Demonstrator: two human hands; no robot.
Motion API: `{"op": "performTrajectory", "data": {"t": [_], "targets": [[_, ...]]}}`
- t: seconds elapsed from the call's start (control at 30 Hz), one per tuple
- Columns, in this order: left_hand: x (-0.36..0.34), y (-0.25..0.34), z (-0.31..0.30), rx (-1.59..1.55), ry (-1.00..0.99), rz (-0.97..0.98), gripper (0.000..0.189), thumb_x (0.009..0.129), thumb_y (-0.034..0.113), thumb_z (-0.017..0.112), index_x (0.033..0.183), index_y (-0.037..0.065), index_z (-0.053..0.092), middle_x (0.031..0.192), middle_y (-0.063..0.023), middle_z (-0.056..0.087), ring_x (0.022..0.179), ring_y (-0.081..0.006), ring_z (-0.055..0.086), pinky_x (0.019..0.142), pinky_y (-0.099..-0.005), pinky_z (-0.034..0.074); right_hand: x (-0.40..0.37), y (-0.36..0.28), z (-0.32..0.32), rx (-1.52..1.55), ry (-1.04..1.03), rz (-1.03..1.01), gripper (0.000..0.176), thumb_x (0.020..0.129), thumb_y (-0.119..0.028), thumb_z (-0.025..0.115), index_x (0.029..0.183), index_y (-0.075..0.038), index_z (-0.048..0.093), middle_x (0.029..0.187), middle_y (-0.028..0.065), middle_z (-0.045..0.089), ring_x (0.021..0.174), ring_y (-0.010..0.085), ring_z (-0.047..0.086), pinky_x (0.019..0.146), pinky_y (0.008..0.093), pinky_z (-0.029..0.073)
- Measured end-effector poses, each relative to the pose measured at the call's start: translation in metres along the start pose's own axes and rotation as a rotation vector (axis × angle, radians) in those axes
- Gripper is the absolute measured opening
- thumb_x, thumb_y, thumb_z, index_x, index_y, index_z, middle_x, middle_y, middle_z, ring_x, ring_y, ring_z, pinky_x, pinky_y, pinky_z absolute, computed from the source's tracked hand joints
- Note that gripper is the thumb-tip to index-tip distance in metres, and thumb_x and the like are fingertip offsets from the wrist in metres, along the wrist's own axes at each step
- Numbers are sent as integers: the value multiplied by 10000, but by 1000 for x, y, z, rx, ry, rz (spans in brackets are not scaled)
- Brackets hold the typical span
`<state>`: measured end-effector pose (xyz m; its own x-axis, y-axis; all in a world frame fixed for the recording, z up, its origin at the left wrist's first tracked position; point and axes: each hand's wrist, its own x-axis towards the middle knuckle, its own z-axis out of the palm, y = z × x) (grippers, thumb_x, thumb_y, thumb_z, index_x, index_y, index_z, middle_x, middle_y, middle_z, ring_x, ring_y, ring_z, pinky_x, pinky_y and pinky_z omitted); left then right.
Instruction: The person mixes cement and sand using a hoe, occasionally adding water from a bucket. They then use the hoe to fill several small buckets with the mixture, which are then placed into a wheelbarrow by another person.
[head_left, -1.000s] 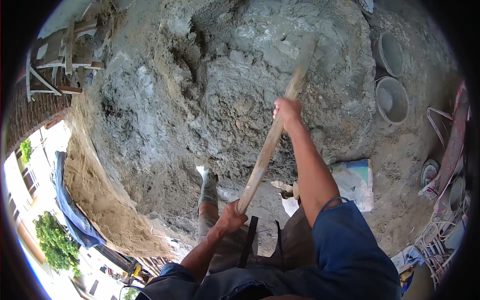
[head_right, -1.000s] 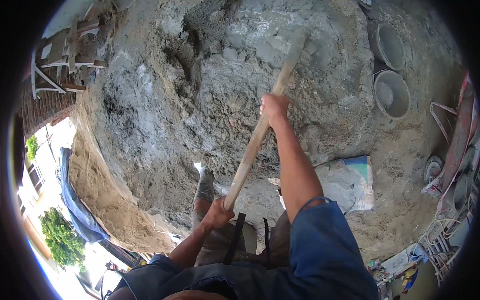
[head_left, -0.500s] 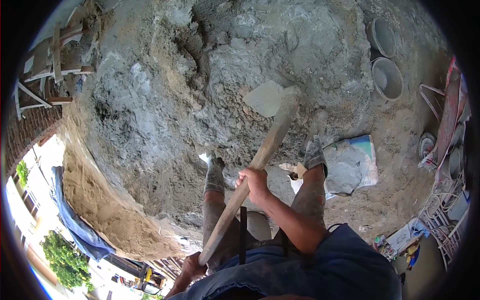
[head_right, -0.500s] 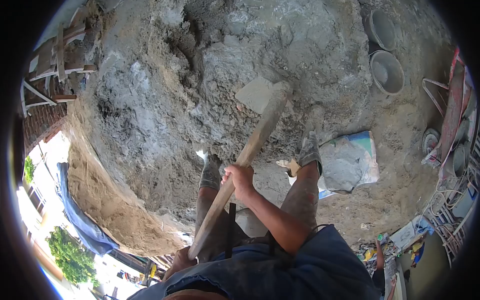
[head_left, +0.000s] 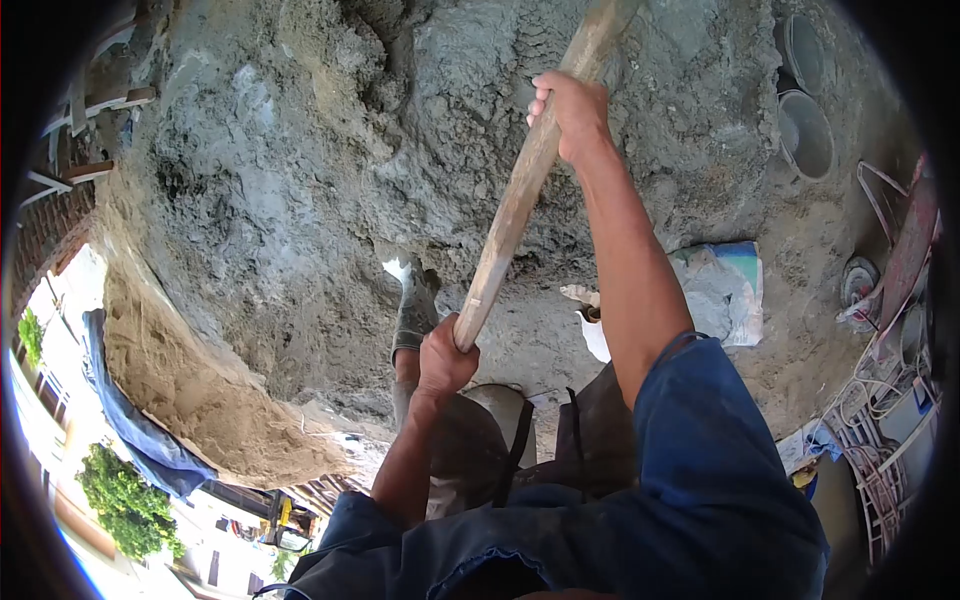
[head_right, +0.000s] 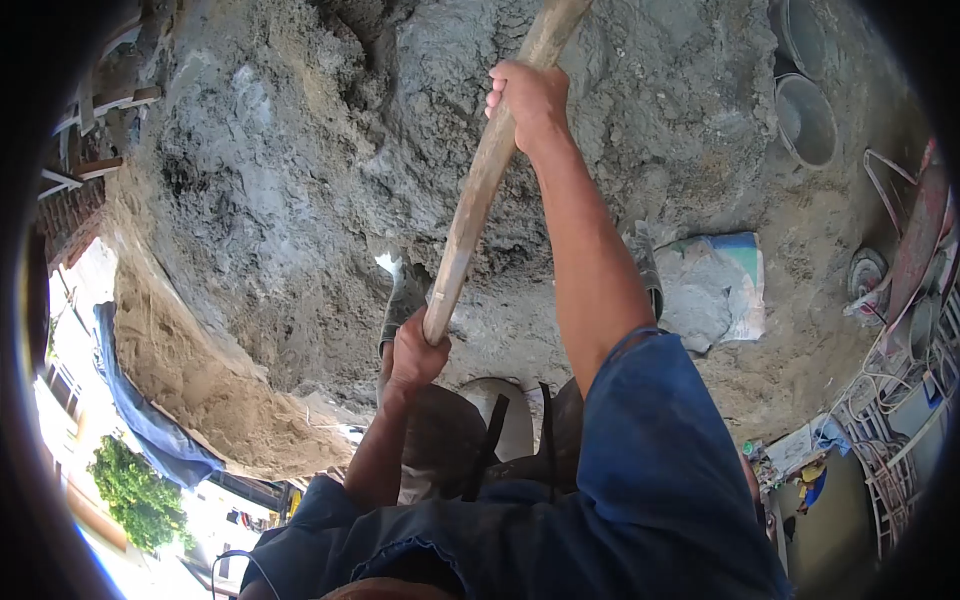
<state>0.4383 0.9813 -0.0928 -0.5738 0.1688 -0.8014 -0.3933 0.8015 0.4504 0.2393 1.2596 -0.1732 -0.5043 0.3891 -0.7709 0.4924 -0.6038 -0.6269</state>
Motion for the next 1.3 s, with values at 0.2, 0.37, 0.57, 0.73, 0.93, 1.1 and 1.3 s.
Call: {"op": "performTrajectory", "data": {"t": [0.2,0.37,0.57,0.73,0.93,1.1,1.3], "targets": [[-153,44,-13,27,-229,-427,322,620,128,702,883,-16,585,750,-135,613,699,-222,596,666,-364,499,-67,89,-12,-115,-68,386,144,755,15,590,627,-9,531,554,57,516,445,162,523,411,327,452],[-222,62,-52,7,-337,-373,349,675,168,719,969,-7,647,843,-206,680,830,-314,686,732,-402,530,-170,60,-59,159,61,475,103,741,9,608,692,-20,521,603,67,536,465,172,540,415,347,450],[-66,73,-40,346,-414,158,415,671,187,714,1057,76,612,858,-236,658,858,-436,630,729,-500,501,-106,-26,-180,420,308,143,119,797,-85,589,739,-83,485,649,19,465,526,155,482,532,342,450],[5,94,-117,467,-320,190,402,668,124,667,1062,74,611,880,-233,666,854,-424,641,777,-474,519,-20,30,-143,552,297,204,99,799,-52,585,774,-67,491,628,36,459,522,176,484,525,381,451],[-18,-113,-231,537,-254,31,251,701,93,627,952,95,631,856,-195,667,858,-395,643,729,-437,523,-125,154,18,599,178,312,121,771,-36,639,794,-53,520,752,82,524,646,226,561,630,408,493],[-98,-154,-268,550,-145,109,178,702,45,617,872,99,611,852,-175,650,836,-402,627,695,-445,512,-252,134,32,644,111,400,147,744,-36,647,786,-63,509,758,87,537,739,254,583,741,445,490],[-229,-76,-209,386,-306,-125,239,658,204,738,808,65,616,748,-187,655,739,-394,655,660,-452,528,-243,121,-5,544,28,593,147,753,-35,648,770,-77,508,707,78,532,635,251,565,658,450,480]]}}
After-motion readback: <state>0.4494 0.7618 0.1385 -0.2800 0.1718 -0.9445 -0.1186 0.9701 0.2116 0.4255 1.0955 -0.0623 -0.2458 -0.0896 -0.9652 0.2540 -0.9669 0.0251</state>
